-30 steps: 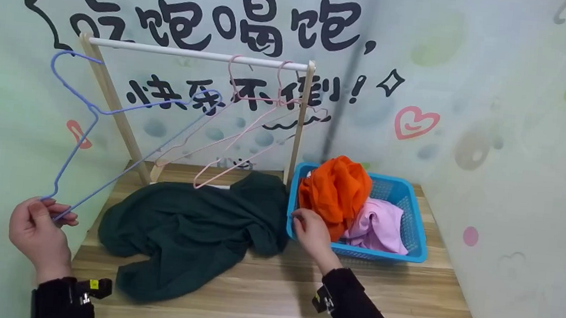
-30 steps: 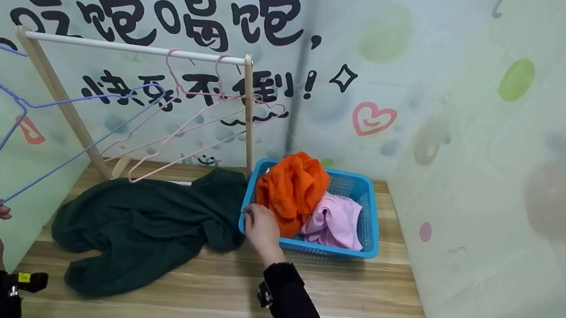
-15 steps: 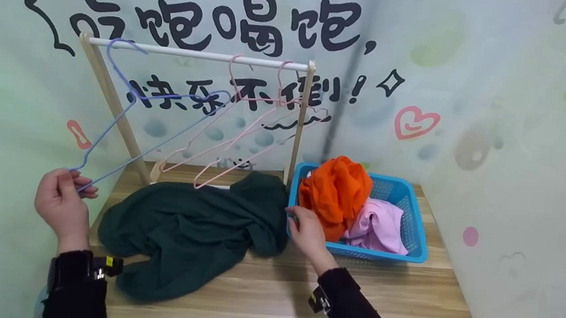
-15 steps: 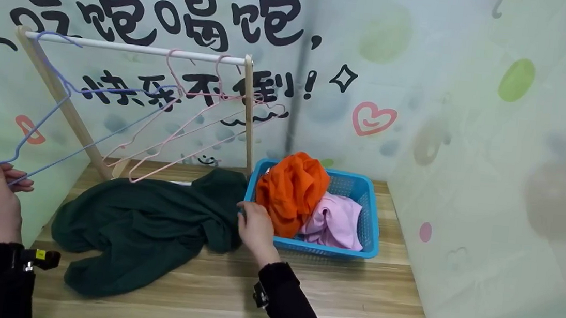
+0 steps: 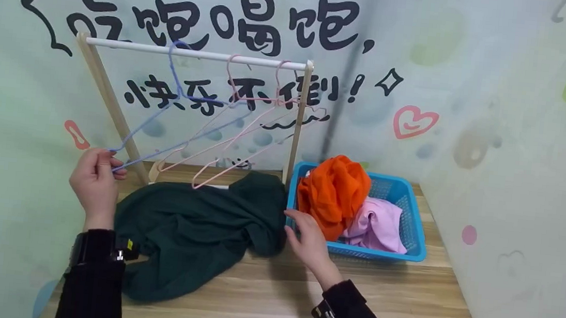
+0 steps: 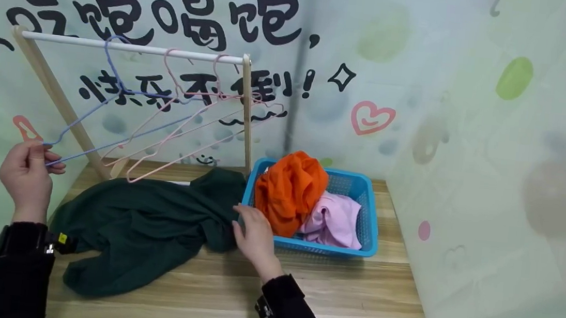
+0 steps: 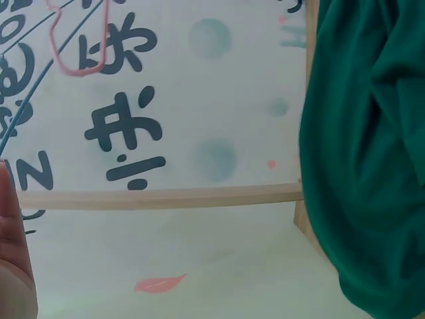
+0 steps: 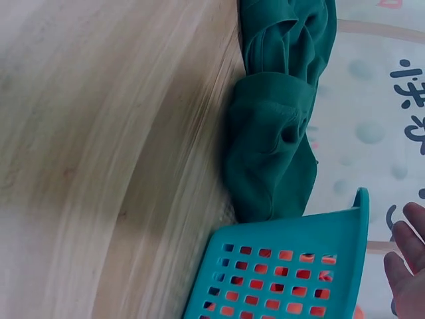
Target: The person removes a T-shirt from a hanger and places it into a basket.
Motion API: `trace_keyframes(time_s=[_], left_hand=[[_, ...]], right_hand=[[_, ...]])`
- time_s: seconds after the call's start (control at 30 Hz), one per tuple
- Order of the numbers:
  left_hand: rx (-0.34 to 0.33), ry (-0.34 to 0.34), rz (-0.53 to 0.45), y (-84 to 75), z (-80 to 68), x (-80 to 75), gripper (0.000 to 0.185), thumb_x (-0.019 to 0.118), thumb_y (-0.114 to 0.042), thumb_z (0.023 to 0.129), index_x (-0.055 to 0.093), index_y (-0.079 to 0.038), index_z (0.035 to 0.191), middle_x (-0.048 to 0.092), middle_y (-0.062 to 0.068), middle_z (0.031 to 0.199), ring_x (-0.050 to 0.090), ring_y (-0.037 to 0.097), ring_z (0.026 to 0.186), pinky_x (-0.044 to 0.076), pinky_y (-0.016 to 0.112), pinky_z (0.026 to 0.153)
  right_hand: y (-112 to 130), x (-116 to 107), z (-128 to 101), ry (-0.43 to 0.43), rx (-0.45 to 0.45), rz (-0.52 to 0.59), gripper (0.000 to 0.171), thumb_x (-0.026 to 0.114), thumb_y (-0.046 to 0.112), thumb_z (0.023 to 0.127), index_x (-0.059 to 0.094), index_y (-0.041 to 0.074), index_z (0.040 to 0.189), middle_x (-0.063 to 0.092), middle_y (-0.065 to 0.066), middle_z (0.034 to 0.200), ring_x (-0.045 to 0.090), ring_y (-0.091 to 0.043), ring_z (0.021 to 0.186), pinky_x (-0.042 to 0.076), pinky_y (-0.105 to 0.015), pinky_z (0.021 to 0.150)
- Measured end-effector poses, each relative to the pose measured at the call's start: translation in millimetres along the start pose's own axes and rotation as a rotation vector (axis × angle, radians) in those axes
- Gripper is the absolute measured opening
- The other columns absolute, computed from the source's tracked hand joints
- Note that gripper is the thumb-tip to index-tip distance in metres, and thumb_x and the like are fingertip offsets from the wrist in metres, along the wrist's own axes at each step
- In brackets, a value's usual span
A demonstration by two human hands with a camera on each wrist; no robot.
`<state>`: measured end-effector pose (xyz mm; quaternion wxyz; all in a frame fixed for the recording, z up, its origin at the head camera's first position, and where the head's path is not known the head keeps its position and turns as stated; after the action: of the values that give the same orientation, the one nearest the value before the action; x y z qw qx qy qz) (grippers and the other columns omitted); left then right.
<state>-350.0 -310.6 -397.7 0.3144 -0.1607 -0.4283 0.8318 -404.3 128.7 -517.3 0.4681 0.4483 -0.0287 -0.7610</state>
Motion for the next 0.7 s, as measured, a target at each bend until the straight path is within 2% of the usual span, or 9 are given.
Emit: trace_keyframes(time_s=[0.2,0.33,0.47,0.6,0.7], left_hand=[[-0.099,0.05,0.024,22.6,-13.4,8.9,0.03,0.053,-0.024,0.103,0.061,0.003,0.114,0.066,0.005,0.089,0.065,0.005,0.068,0.053,0.014,0.066],[-0.187,0.083,0.088,45.6,-26.7,13.0,0.042,0.055,-0.033,0.102,0.051,-0.003,0.131,0.064,0.009,0.107,0.064,0.009,0.086,0.05,0.017,0.078],[-0.269,0.144,0.139,72.7,-46.6,22.9,0.059,0.06,-0.039,0.098,0.039,-0.004,0.141,0.059,0.011,0.124,0.057,0.018,0.108,0.046,0.031,0.09],[-0.316,0.268,0.157,97.4,-70.2,42.5,0.072,0.063,-0.039,0.097,0.03,-0.001,0.148,0.049,0.02,0.139,0.05,0.032,0.125,0.042,0.047,0.1],[-0.251,0.402,0.28,109.0,-89.5,61.5,0.08,0.068,-0.038,0.094,0.028,0.001,0.151,0.041,0.025,0.146,0.039,0.04,0.134,0.03,0.053,0.11]], right_hand=[[-6.9,-7.0,-9.3,-0.023,0.006,0.023,0.036,0.067,0.01,0.094,0.061,0.003,0.129,0.062,-0.011,0.131,0.057,-0.027,0.117,0.047,-0.045,0.099],[-12.3,-10.2,-12.9,-0.016,0.029,0.019,0.04,0.065,0.013,0.096,0.058,0.004,0.134,0.06,-0.01,0.134,0.055,-0.027,0.121,0.044,-0.047,0.103],[-14.7,-14.1,-15.2,-0.008,0.025,-0.006,0.045,0.064,0.018,0.097,0.054,0.004,0.138,0.057,-0.011,0.138,0.052,-0.029,0.126,0.039,-0.049,0.106],[-19.3,-15.7,-17.4,0.011,0.026,-0.043,0.049,0.065,0.021,0.096,0.052,0.005,0.141,0.054,-0.011,0.142,0.049,-0.03,0.131,0.036,-0.052,0.108],[-23.8,-16.1,-19.9,0.022,0.036,-0.048,0.051,0.066,0.021,0.096,0.051,0.006,0.142,0.052,-0.01,0.145,0.046,-0.03,0.133,0.033,-0.051,0.11]])
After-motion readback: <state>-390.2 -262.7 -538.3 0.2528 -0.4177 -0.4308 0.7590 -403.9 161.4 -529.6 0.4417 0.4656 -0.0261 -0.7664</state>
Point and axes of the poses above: each hand's wrist, its own z-axis towards the middle knuckle, its own x-axis out of the palm, y = z × x, the point moved 9 cm from there along z, towards the middle knuckle
